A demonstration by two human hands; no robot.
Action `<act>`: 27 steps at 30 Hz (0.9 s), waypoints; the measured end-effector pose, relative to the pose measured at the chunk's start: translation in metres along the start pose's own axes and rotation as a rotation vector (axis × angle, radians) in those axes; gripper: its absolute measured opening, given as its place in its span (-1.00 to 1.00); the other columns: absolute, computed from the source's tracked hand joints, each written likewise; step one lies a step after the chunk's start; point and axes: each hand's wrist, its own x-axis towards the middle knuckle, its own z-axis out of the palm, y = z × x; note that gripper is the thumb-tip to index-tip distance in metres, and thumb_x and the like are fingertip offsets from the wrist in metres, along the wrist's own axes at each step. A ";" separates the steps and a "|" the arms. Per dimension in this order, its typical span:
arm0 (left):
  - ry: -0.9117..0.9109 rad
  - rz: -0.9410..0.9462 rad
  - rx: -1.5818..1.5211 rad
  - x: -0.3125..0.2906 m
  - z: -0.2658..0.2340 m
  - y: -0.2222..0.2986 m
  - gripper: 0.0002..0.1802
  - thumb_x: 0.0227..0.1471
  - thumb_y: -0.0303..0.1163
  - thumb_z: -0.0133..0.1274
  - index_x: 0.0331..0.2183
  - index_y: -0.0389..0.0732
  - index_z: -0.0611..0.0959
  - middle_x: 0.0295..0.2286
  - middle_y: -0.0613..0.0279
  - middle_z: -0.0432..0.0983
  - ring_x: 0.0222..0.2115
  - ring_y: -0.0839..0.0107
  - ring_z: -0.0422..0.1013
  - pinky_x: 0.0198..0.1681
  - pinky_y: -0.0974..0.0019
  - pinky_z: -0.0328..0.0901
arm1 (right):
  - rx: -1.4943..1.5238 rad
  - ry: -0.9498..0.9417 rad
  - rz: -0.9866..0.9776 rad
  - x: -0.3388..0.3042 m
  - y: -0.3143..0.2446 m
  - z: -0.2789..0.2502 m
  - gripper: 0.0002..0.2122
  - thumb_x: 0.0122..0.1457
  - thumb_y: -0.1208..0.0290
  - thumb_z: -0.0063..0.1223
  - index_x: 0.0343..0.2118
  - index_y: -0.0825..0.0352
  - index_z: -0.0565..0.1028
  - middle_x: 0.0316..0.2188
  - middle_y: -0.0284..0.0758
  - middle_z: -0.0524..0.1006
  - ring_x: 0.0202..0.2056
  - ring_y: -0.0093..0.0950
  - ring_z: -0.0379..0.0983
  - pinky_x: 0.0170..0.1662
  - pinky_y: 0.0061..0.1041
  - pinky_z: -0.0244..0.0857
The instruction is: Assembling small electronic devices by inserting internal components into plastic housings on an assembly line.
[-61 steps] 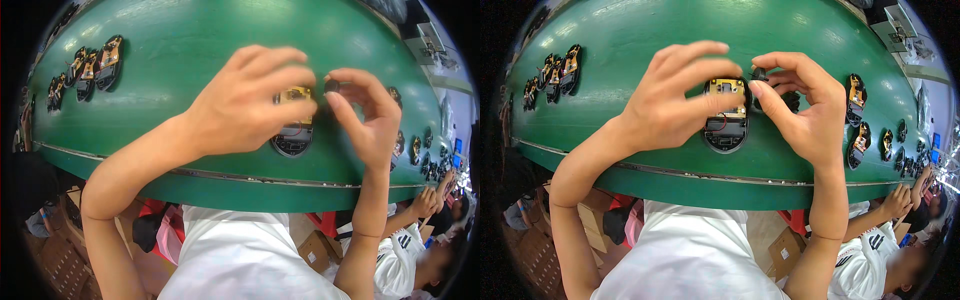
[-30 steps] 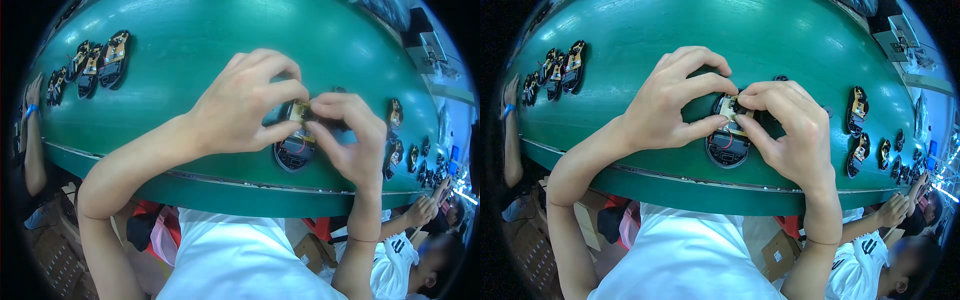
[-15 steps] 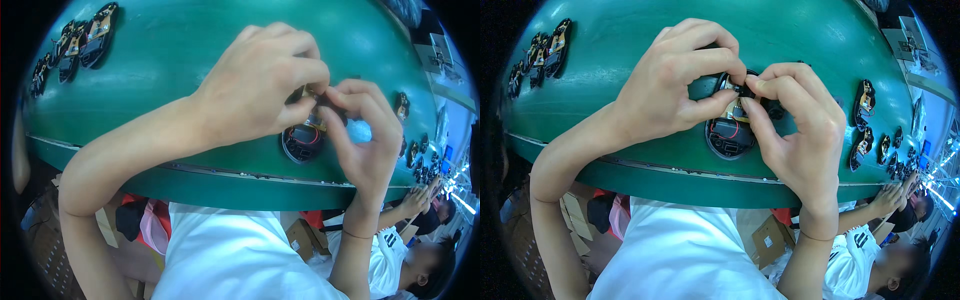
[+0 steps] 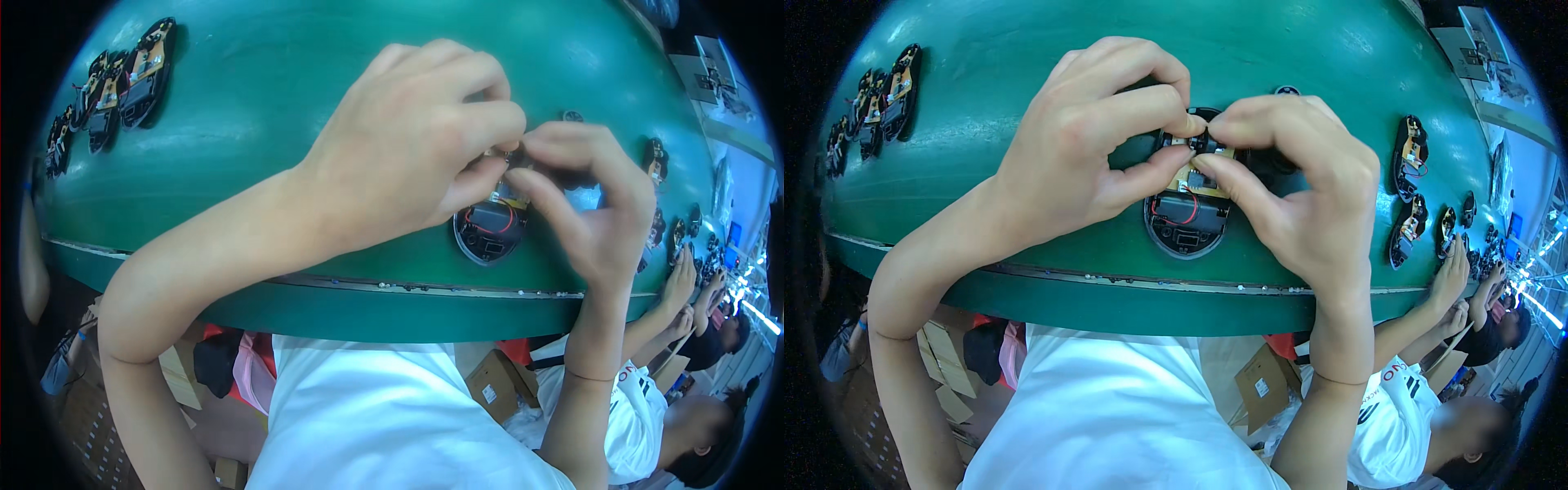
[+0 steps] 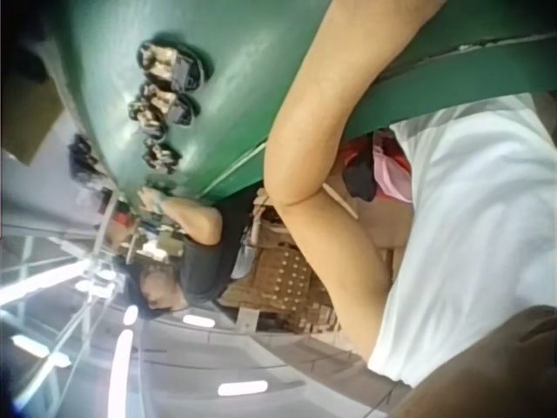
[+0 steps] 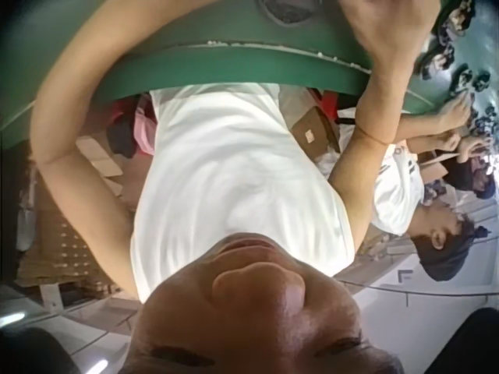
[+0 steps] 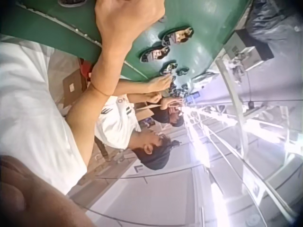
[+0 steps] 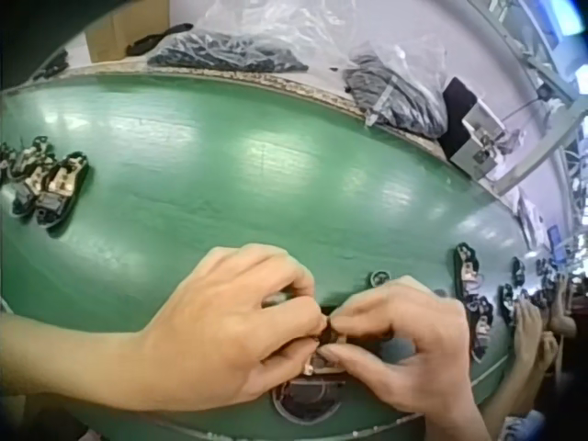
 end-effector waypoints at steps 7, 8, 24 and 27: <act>0.033 0.021 0.021 -0.001 -0.001 0.001 -0.75 -0.20 -0.50 0.35 -0.37 -0.15 0.66 -0.29 0.31 0.52 -0.17 0.24 0.48 -0.11 0.16 0.31 | -0.159 0.062 -0.204 0.005 -0.004 -0.012 -0.75 0.01 0.53 0.39 -0.20 0.31 0.69 -0.18 -0.27 0.66 -0.30 -0.42 0.59 -0.22 -0.48 0.45; 0.045 0.054 0.075 -0.001 -0.004 0.001 -0.75 -0.19 -0.50 0.34 -0.37 -0.16 0.66 -0.28 0.30 0.53 -0.17 0.23 0.48 -0.10 0.16 0.31 | -0.211 0.100 -0.215 0.005 -0.005 -0.026 -0.75 0.01 0.53 0.37 -0.19 0.31 0.70 -0.18 -0.28 0.66 -0.31 -0.46 0.58 -0.24 -0.48 0.44; 0.002 -0.027 0.284 0.011 -0.027 -0.005 -0.62 0.07 -0.38 0.20 -0.05 -0.22 0.63 -0.25 0.08 0.62 -0.20 0.11 0.53 -0.07 0.10 0.33 | -0.402 0.006 -0.168 -0.022 -0.003 -0.030 -0.60 -0.07 0.37 0.45 -0.11 0.32 0.63 -0.20 -0.20 0.57 -0.12 -0.17 0.48 -0.01 -0.23 0.37; 0.023 -0.014 0.422 0.001 -0.075 0.002 -0.71 0.06 -0.40 0.19 -0.13 -0.20 0.67 -0.26 0.11 0.63 -0.22 0.13 0.53 -0.08 0.12 0.33 | -0.459 0.077 -0.207 -0.025 -0.005 -0.023 -0.78 0.00 0.53 0.36 -0.24 0.34 0.65 -0.27 -0.23 0.57 -0.18 -0.21 0.47 -0.08 -0.25 0.35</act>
